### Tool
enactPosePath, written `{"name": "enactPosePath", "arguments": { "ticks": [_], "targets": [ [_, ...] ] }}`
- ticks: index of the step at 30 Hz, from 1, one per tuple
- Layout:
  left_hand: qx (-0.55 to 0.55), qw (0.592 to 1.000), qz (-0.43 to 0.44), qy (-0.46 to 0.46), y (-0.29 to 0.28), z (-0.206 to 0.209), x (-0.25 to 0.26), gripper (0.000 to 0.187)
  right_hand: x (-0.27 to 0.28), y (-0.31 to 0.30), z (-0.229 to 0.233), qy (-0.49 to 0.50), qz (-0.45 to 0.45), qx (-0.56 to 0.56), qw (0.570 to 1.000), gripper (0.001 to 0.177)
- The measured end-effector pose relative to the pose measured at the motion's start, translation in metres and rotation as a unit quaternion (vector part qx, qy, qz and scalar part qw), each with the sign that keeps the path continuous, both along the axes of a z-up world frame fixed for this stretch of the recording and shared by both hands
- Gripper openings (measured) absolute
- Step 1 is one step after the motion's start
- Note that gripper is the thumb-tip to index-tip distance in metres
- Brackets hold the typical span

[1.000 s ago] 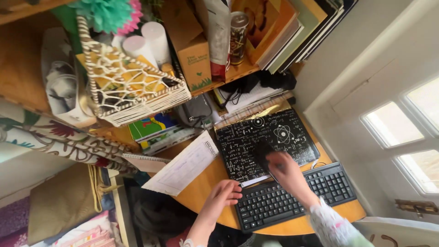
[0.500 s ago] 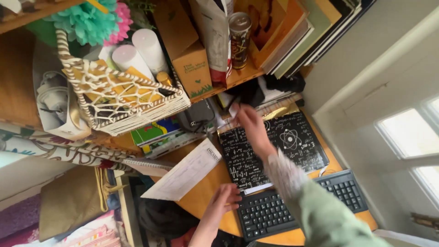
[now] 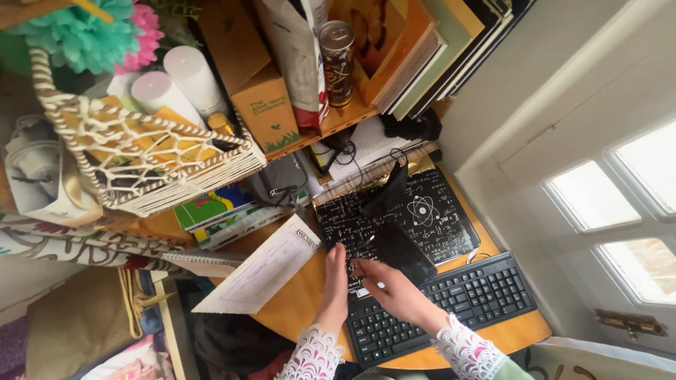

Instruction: The person tidies a cluttered desk by stacking papers, arranging books, and organizing cables. They handle a notebook, a book, a laptop, a power adapter, a computer mouse, and a face mask, placing them in more orderly positions.

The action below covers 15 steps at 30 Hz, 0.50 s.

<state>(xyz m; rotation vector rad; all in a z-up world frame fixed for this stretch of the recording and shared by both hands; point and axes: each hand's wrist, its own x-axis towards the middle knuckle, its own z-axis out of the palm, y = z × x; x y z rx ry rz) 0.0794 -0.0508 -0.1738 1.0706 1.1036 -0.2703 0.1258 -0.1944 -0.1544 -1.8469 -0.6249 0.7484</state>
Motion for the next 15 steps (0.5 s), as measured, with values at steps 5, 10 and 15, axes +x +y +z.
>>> {"name": "enactPosePath", "arguments": {
  "ticks": [5, 10, 15],
  "targets": [
    [0.035, 0.972, -0.002, -0.232, 0.01, 0.001, -0.008, 0.02, 0.033, 0.004, 0.039, -0.044, 0.197, -0.208, 0.957, 0.041],
    [0.122, 0.969, -0.126, -0.174, 0.008, -0.012, -0.031, 0.024, 0.154, 0.04, -0.033, -0.171, -0.016, -0.102, 0.98, 0.026],
    [0.199, 0.92, -0.33, -0.079, -0.006, -0.034, -0.055, 0.029, 0.25, 0.132, -0.074, -0.056, -0.161, -0.084, 0.982, 0.076]
  ]
}}
